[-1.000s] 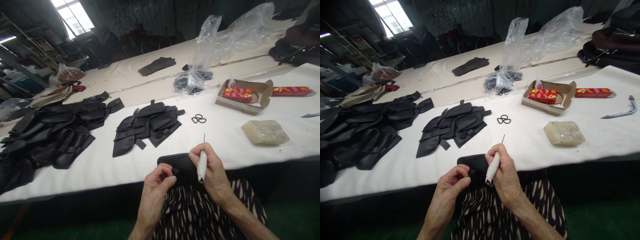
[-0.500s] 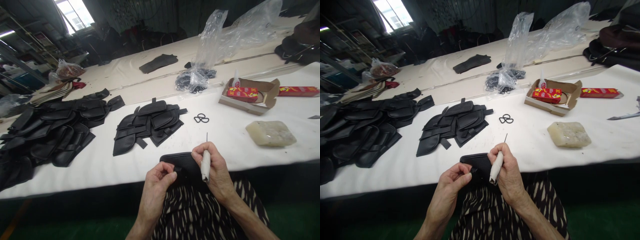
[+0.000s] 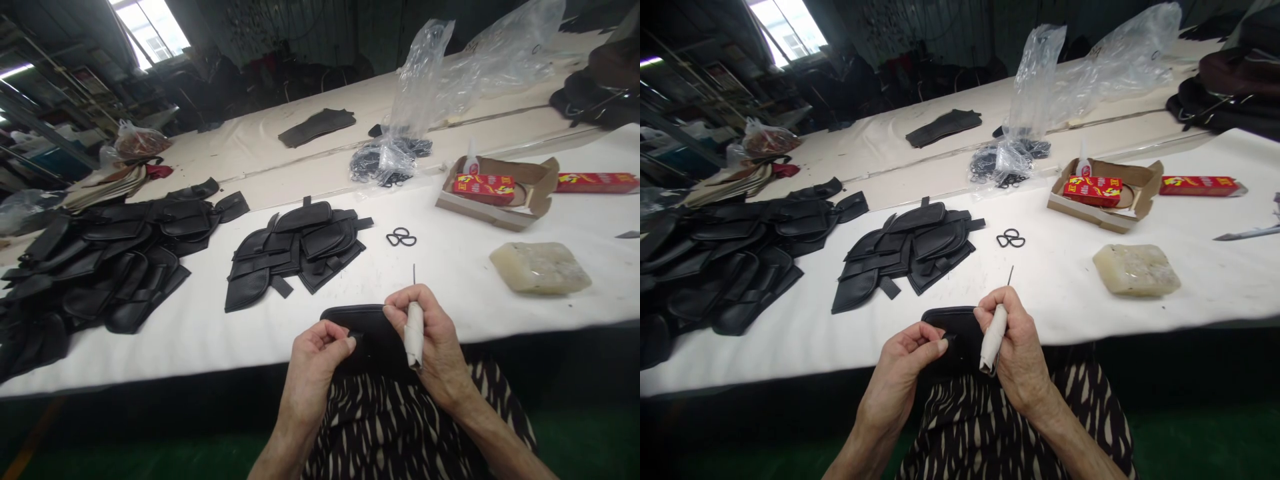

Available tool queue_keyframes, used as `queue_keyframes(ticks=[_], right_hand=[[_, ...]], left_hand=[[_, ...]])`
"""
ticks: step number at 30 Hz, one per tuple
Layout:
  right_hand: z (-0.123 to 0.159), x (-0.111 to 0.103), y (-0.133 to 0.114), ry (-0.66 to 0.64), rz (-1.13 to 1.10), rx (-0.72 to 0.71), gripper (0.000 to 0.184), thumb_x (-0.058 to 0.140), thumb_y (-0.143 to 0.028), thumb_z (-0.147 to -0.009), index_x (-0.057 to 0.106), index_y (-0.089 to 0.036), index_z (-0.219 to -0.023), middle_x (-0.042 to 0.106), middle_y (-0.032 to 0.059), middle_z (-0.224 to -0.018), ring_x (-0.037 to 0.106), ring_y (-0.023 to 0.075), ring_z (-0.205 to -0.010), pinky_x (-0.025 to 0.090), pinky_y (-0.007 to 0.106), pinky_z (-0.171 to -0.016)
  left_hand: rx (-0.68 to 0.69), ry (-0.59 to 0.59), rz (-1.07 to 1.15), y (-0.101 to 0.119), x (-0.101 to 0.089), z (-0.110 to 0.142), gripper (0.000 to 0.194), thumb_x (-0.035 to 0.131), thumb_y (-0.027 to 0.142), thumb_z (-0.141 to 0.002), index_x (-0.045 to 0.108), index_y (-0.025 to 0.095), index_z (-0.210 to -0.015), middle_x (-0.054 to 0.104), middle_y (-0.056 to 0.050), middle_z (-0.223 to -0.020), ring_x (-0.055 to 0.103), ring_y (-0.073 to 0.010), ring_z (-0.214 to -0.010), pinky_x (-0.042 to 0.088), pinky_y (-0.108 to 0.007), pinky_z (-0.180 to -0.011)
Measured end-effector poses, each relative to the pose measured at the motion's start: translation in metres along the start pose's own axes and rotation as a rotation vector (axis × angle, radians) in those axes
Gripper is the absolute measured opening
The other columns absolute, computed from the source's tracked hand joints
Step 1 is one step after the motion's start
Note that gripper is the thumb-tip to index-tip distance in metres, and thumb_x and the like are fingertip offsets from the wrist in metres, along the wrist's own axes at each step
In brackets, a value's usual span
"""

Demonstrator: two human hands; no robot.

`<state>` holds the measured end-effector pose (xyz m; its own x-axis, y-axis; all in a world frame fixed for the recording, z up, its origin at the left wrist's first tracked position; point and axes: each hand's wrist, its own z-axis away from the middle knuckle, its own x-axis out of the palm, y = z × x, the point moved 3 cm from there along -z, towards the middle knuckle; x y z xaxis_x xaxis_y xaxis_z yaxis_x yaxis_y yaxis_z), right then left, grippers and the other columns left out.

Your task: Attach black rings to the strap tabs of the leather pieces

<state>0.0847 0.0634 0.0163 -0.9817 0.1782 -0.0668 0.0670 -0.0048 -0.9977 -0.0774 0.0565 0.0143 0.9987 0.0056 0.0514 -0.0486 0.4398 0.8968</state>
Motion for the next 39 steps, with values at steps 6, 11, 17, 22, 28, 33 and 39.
queue_keyframes(ticks=[6, 11, 17, 22, 28, 33, 39], right_hand=[[0.001, -0.003, 0.000, -0.012, 0.017, -0.020, 0.010, 0.053, -0.029, -0.085, 0.049, -0.022, -0.081, 0.054, -0.0001, -0.081, 0.048, 0.0134, -0.069, 0.039, 0.023, -0.058], [-0.002, -0.005, 0.005, -0.012, 0.060, -0.055, 0.009, 0.052, -0.027, -0.085, 0.048, -0.022, -0.080, 0.054, -0.0012, -0.078, 0.048, 0.0127, -0.067, 0.039, 0.023, -0.058], [0.012, -0.016, -0.005, 0.104, 0.194, -0.259, 0.006, 0.054, -0.021, -0.086, 0.048, -0.023, -0.086, 0.058, 0.0022, -0.092, 0.056, 0.0163, -0.082, 0.044, 0.029, -0.072], [0.051, -0.021, -0.022, 0.116, 0.303, -0.410, 0.016, 0.057, -0.014, -0.085, 0.046, -0.025, -0.082, 0.063, 0.0021, -0.083, 0.061, 0.0162, -0.072, 0.047, 0.027, -0.062], [0.059, -0.006, -0.012, -0.006, 0.326, -0.310, 0.011, 0.051, -0.017, -0.088, 0.047, -0.024, -0.079, 0.067, 0.0033, -0.088, 0.066, 0.0152, -0.073, 0.051, 0.023, -0.063], [0.049, -0.001, -0.002, 0.004, 0.199, -0.036, 0.016, 0.054, -0.028, -0.087, 0.046, -0.023, -0.074, 0.066, 0.0010, -0.082, 0.063, 0.0142, -0.070, 0.047, 0.021, -0.057], [0.048, 0.003, 0.001, 0.015, 0.098, 0.100, 0.017, 0.056, -0.028, -0.085, 0.045, -0.022, -0.072, 0.058, -0.0013, -0.078, 0.052, 0.0121, -0.065, 0.040, 0.021, -0.054]], left_hand=[[-0.024, 0.038, 0.060, -0.001, 0.005, 0.001, 0.015, 0.068, 0.016, -0.067, 0.053, 0.016, -0.065, 0.057, 0.003, -0.064, 0.046, -0.0090, -0.060, 0.035, -0.021, -0.060], [-0.032, 0.064, 0.176, -0.003, 0.011, 0.002, 0.022, 0.070, 0.014, -0.065, 0.052, 0.017, -0.077, 0.060, 0.002, -0.069, 0.052, -0.0090, -0.062, 0.039, -0.020, -0.063], [-0.065, 0.082, 0.291, -0.007, 0.014, 0.007, 0.030, 0.069, 0.010, -0.064, 0.049, 0.018, -0.085, 0.060, 0.004, -0.065, 0.053, -0.0081, -0.057, 0.040, -0.020, -0.060], [-0.094, 0.091, 0.374, -0.011, 0.015, 0.010, 0.033, 0.071, 0.009, -0.062, 0.051, 0.018, -0.086, 0.060, 0.004, -0.067, 0.052, -0.0069, -0.059, 0.040, -0.018, -0.061], [-0.109, 0.082, 0.513, -0.013, 0.028, 0.015, 0.034, 0.071, 0.008, -0.061, 0.051, 0.019, -0.086, 0.058, 0.005, -0.071, 0.053, -0.0068, -0.062, 0.042, -0.017, -0.062], [-0.047, 0.070, 0.525, -0.013, 0.033, 0.017, 0.032, 0.069, 0.008, -0.066, 0.049, 0.020, -0.088, 0.057, 0.005, -0.069, 0.054, -0.0081, -0.062, 0.044, -0.018, -0.062], [0.024, 0.042, 0.481, -0.015, 0.037, 0.021, 0.024, 0.067, 0.010, -0.071, 0.048, 0.020, -0.083, 0.054, 0.006, -0.066, 0.053, -0.0082, -0.061, 0.044, -0.019, -0.061]])
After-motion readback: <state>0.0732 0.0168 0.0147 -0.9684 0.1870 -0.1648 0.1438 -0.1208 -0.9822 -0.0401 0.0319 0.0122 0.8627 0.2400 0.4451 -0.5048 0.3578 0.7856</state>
